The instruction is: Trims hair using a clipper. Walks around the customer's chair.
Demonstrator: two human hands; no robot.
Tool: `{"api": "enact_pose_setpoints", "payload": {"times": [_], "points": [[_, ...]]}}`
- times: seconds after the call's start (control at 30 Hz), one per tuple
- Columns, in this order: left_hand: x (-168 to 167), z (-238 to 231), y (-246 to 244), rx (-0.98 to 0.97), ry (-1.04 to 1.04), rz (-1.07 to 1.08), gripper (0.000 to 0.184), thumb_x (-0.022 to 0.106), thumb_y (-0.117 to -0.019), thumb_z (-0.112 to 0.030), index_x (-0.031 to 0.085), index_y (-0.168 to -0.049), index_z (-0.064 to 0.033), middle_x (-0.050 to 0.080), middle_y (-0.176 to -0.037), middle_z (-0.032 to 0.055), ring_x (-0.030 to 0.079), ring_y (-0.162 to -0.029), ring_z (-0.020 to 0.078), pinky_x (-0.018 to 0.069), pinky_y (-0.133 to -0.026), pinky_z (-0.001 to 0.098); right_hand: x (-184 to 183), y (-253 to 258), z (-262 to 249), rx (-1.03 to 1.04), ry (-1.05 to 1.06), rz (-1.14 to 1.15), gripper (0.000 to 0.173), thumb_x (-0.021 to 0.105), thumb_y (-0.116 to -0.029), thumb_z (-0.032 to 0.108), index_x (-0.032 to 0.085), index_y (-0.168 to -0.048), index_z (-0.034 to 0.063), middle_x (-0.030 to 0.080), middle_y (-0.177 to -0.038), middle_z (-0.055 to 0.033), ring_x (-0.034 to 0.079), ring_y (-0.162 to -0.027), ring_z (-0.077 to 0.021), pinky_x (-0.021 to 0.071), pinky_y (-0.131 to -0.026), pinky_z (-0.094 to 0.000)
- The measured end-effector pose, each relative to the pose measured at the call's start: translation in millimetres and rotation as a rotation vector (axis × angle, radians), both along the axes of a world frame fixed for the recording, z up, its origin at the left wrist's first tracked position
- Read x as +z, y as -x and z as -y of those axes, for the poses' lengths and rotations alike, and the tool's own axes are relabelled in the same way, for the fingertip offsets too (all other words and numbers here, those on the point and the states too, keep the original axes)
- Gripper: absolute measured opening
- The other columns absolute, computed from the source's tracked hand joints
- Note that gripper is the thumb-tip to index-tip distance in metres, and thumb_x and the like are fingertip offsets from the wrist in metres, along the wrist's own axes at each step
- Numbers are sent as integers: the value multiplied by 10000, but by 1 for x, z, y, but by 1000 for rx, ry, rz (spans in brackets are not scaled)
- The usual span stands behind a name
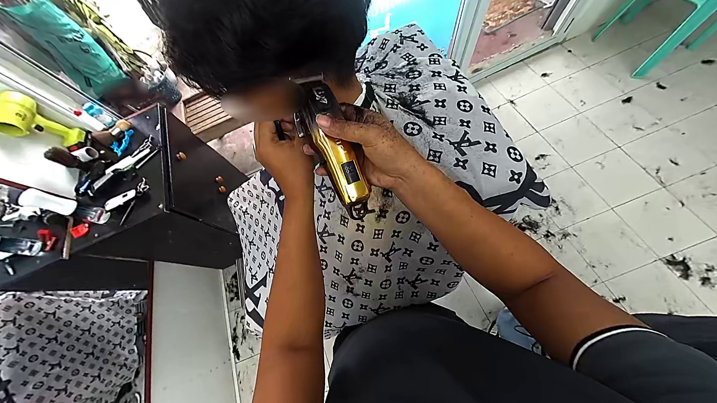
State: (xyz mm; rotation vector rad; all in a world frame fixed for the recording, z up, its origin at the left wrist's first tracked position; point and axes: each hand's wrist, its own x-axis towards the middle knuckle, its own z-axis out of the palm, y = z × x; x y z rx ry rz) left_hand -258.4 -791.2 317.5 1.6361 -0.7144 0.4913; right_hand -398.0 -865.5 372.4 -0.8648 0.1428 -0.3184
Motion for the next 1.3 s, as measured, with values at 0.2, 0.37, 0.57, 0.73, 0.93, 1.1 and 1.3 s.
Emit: {"api": "enact_pose_setpoints", "payload": {"times": [0.2, 0.37, 0.57, 0.73, 0.93, 1.1, 1.3], "points": [[1, -1, 0, 2, -12, -5, 91, 661, -826, -21, 653, -916, -11, 600, -833, 27, 565, -755, 53, 469, -676, 198, 3, -1, -1, 10, -16, -22, 244, 577, -1034, 163, 529, -1228, 22, 678, -1013, -166, 720, -886, -280, 635, -749, -448], [0, -1, -1, 12, -18, 3, 107, 692, -840, -38, 678, -939, -2, 634, -856, 48, 605, -788, 78, 509, -722, 223, 4, 0, -2, 30, -22, -31, 246, 577, -1035, 165, 534, -1230, 22, 688, -1018, -172, 725, -875, -280, 636, -749, -449], [1, 0, -1, 15, -6, -6, 136, 724, -810, -55, 668, -924, -7, 630, -851, 44, 601, -782, 70, 503, -710, 218, 5, -2, -5, -43, 39, 18, 304, 593, -1015, 112, 493, -1283, 10, 657, -1042, -175, 714, -901, -294, 636, -761, -480], [1, 1, 0, 9, 1, -15, 100, 713, -826, -29, 672, -914, -8, 629, -839, 40, 603, -769, 64, 509, -704, 210, 5, -2, -4, -17, -8, -12, 248, 594, -1024, 153, 526, -1223, 21, 675, -1020, -171, 719, -902, -283, 634, -768, -459], [-1, 0, -1, -4, 10, -15, 105, 708, -824, -19, 673, -923, -3, 632, -846, 46, 605, -778, 69, 510, -714, 215, 7, -1, -5, -12, -22, -47, 256, 586, -1037, 174, 542, -1233, 16, 689, -1023, -173, 725, -896, -289, 635, -761, -463], [0, 0, 0, 11, 14, -1, 94, 695, -829, -66, 664, -899, -11, 608, -820, 22, 572, -749, 42, 474, -674, 188, 6, -2, -6, -83, 50, 54, 303, 599, -1017, 132, 494, -1278, 18, 662, -1049, -170, 713, -921, -290, 633, -776, -478], [-2, 0, -2, -12, 26, 11, 146, 722, -785, -37, 656, -912, -6, 614, -844, 36, 581, -764, 59, 488, -685, 198, 7, 0, -5, -47, 6, 2, 252, 573, -1036, 164, 526, -1233, 14, 680, -1022, -169, 721, -888, -277, 636, -752, -445]]}}
